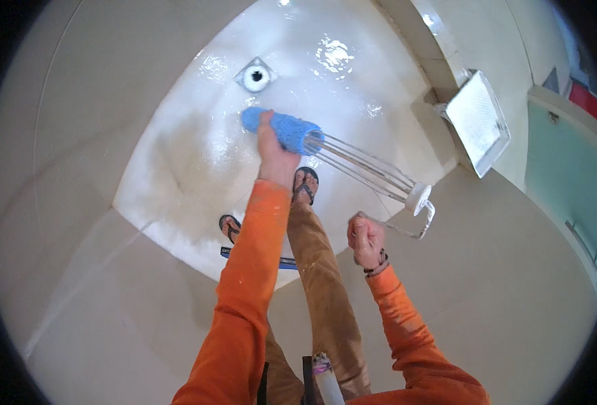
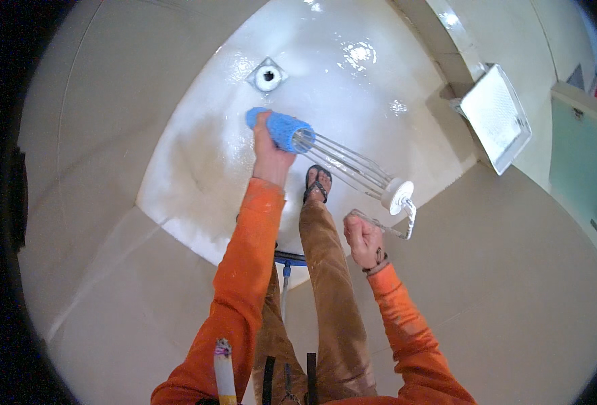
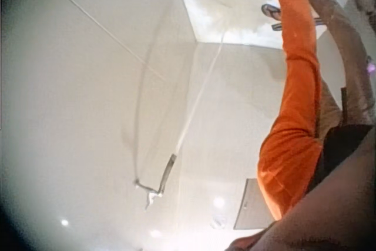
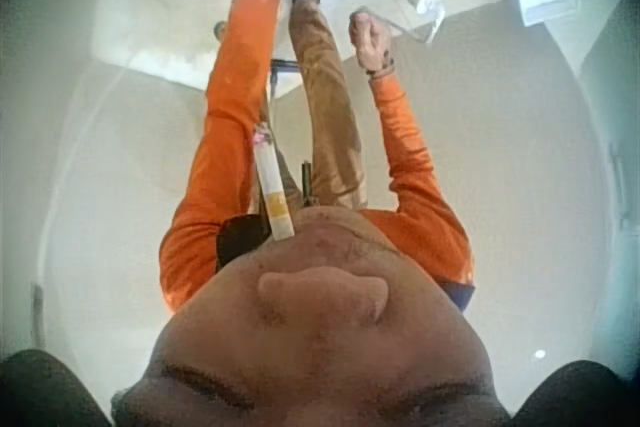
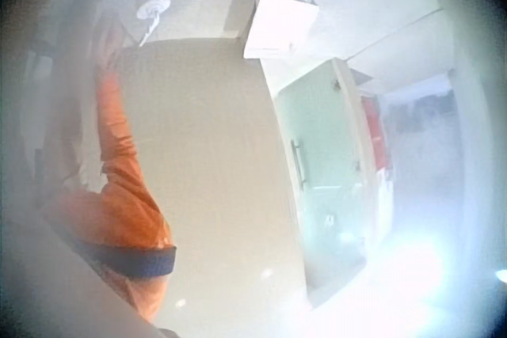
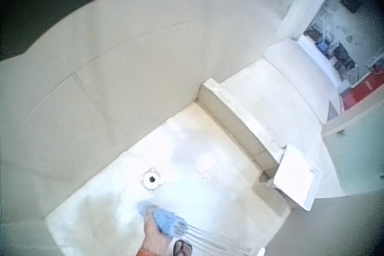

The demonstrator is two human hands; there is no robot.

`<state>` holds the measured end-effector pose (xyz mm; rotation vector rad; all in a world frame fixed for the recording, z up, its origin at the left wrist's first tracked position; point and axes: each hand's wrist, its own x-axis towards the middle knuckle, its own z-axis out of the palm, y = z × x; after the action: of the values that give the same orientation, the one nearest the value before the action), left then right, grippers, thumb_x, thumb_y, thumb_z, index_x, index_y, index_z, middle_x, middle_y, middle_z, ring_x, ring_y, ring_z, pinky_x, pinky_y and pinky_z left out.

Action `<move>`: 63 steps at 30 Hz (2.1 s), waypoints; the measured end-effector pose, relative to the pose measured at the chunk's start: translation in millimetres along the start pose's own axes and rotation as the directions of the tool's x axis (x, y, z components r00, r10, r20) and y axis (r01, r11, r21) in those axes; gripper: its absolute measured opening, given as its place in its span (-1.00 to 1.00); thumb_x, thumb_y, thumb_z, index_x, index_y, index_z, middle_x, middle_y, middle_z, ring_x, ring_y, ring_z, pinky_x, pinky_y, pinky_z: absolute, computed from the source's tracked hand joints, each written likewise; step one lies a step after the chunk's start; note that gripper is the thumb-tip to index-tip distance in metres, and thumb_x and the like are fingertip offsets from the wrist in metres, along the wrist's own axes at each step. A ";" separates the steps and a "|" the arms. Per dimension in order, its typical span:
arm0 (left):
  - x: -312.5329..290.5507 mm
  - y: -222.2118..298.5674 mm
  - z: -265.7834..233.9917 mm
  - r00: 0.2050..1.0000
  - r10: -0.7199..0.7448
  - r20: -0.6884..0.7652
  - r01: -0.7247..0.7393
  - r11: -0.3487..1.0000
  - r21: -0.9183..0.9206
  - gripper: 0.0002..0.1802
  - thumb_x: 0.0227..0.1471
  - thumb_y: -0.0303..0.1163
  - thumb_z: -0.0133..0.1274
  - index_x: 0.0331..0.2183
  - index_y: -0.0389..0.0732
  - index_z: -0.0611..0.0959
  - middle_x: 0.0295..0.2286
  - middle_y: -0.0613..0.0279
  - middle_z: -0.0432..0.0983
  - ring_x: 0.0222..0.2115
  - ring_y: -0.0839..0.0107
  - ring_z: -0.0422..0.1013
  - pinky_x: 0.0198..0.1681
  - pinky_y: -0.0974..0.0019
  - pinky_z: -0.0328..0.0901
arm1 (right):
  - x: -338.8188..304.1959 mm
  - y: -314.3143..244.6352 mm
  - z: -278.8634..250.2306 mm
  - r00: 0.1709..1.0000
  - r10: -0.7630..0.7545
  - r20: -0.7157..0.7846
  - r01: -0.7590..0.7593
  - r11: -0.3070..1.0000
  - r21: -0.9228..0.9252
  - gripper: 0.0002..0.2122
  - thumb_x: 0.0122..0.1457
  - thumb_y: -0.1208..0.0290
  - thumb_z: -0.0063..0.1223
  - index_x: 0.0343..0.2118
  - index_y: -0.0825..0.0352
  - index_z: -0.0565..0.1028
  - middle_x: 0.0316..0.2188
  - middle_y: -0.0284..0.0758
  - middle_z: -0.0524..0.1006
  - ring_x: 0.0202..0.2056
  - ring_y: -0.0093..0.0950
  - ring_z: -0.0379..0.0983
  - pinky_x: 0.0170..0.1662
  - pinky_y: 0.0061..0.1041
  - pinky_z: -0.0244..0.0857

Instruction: The person scrubs the shower floor with a blue sponge, then uses a squeegee to push water toward the drain. The person rinses the floor with a handheld showerhead and continues squeegeeing to clear remaining water.

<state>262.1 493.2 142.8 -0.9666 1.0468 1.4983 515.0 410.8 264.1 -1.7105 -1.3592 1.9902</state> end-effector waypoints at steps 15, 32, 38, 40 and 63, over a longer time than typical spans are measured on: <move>-24.8 3.1 -22.1 0.999 -0.011 0.032 0.001 0.950 0.311 -0.69 0.08 -0.06 0.04 -0.34 -0.10 0.51 -0.49 0.17 0.50 -0.47 0.27 0.47 -0.40 0.16 0.42 | -17.3 -200.1 -14.3 0.983 -0.166 -0.073 0.141 0.952 -0.272 -0.51 0.29 0.26 -0.08 0.22 0.38 0.24 0.03 0.06 0.44 0.09 -0.11 0.40 0.12 -0.31 0.27; -101.9 -175.7 93.2 0.744 -0.580 0.332 0.367 0.770 0.522 -0.73 0.09 -0.20 0.05 -0.31 -0.22 0.51 -0.48 0.14 0.47 -0.45 0.30 0.46 -0.31 0.23 0.46 | -37.1 -11.3 -75.0 0.943 -0.176 -0.284 0.324 0.683 0.654 -0.32 0.26 0.05 0.01 0.33 0.27 0.05 0.11 -0.23 0.30 0.13 -0.43 0.23 0.16 -0.40 0.15; -27.4 -285.9 103.3 0.670 -0.731 0.126 0.699 0.679 0.223 -0.47 0.20 -0.09 -0.09 -0.02 -0.36 0.42 -0.12 -0.17 0.46 -0.13 -0.01 0.46 -0.07 0.05 0.43 | -25.6 34.9 -105.7 0.989 0.032 -0.142 0.061 0.794 0.605 -0.64 0.25 0.36 0.09 0.05 0.31 0.30 -0.36 -0.41 0.38 -0.41 -0.62 0.40 -0.23 -0.51 0.40; -56.3 -308.5 128.0 0.595 -0.780 0.196 0.632 0.604 0.486 -0.37 0.22 0.02 -0.15 0.05 -0.35 0.38 -0.04 -0.20 0.44 -0.05 -0.05 0.44 -0.02 0.00 0.39 | -12.7 23.2 -126.7 0.939 0.176 -0.295 0.096 0.689 0.718 -0.82 0.28 0.35 0.03 -0.16 0.30 0.37 -0.52 -0.44 0.37 -0.66 -0.65 0.30 -0.45 -0.51 0.38; -295.5 205.9 -499.4 0.688 0.380 -0.618 0.645 0.070 0.761 -0.63 0.21 -0.18 -0.12 -0.10 -0.25 0.47 -0.44 0.10 0.56 -0.67 0.33 0.46 -0.72 0.27 0.35 | 284.7 138.9 -458.0 0.472 -0.203 -0.858 -0.608 0.630 -0.483 -0.45 0.03 -0.05 0.14 -0.08 0.35 0.47 -0.19 0.07 0.53 -0.11 -0.01 0.49 -0.05 -0.20 0.38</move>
<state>132.1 -87.8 299.9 -0.4601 2.0472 -0.2700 873.2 750.5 6.5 -2.7726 -1.5867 0.1450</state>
